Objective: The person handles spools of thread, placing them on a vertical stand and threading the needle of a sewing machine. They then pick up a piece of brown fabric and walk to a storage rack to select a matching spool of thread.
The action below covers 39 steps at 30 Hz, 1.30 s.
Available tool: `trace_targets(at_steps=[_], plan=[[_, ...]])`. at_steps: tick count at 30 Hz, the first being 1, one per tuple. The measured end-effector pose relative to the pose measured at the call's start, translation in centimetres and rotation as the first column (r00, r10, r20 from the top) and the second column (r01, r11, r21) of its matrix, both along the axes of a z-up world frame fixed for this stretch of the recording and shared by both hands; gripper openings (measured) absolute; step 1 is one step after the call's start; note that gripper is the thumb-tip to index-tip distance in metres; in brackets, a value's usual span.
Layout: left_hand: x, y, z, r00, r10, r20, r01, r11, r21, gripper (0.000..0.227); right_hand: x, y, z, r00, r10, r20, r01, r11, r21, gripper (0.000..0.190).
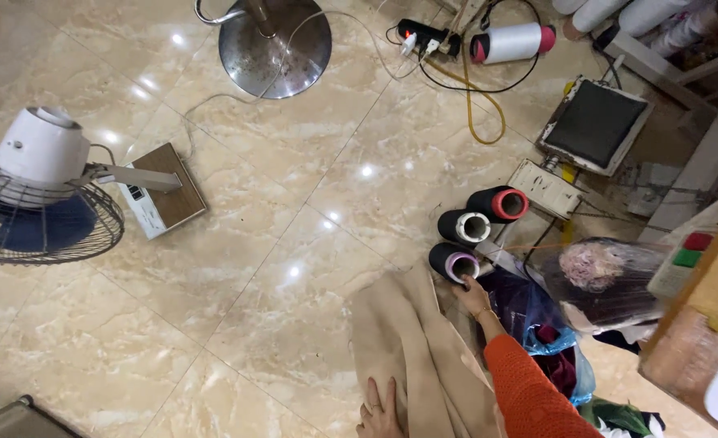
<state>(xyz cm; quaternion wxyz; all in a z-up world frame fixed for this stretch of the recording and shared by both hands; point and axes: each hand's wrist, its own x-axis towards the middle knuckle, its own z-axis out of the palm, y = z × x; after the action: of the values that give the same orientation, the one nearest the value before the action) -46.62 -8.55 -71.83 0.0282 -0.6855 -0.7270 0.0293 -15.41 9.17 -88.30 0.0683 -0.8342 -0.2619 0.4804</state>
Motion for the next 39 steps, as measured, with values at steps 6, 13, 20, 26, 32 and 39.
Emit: trace_targets(at_steps=[6, 13, 20, 26, 32, 39], plan=[[-0.6, 0.6, 3.1, 0.996, 0.048, 0.079, 0.007, 0.813, -0.582, 0.081, -1.1, -2.9, 5.3, 0.804, 0.456, 0.383, -0.463, 0.883, -0.080, 0.059], [-2.5, 5.6, 10.3, 0.909, 0.335, 0.247, 0.099, 0.404, -0.909, 0.059, -2.6, -20.6, 16.7, 0.980, 0.025, 0.200, 0.120, 0.724, -0.680, 0.067], [-4.3, 10.4, 11.8, 0.780, 0.333, 0.531, 0.420, 0.351, -0.837, 0.060, 2.7, -10.1, 47.9, 0.881, 0.437, -0.182, -0.347, 0.858, 0.378, 0.019], [-4.1, 15.4, 15.8, 0.675, 0.112, 0.729, 0.616, 0.459, -0.641, 0.038, 5.8, 1.4, 61.0, 0.613, -0.200, 0.764, -0.437, 0.720, 0.540, 0.064], [-3.6, 17.8, 23.1, 0.514, 0.138, 0.846, 0.708, 0.488, -0.510, 0.046, 7.2, 2.8, 57.0, 0.774, -0.261, 0.576, -0.310, 0.638, 0.705, 0.037], [4.4, 20.0, 44.8, 0.149, -0.312, 0.938, 0.806, 0.587, 0.067, 0.053, -1.5, -10.2, 63.8, 0.904, -0.420, 0.074, 0.061, 0.300, 0.952, 0.060]])
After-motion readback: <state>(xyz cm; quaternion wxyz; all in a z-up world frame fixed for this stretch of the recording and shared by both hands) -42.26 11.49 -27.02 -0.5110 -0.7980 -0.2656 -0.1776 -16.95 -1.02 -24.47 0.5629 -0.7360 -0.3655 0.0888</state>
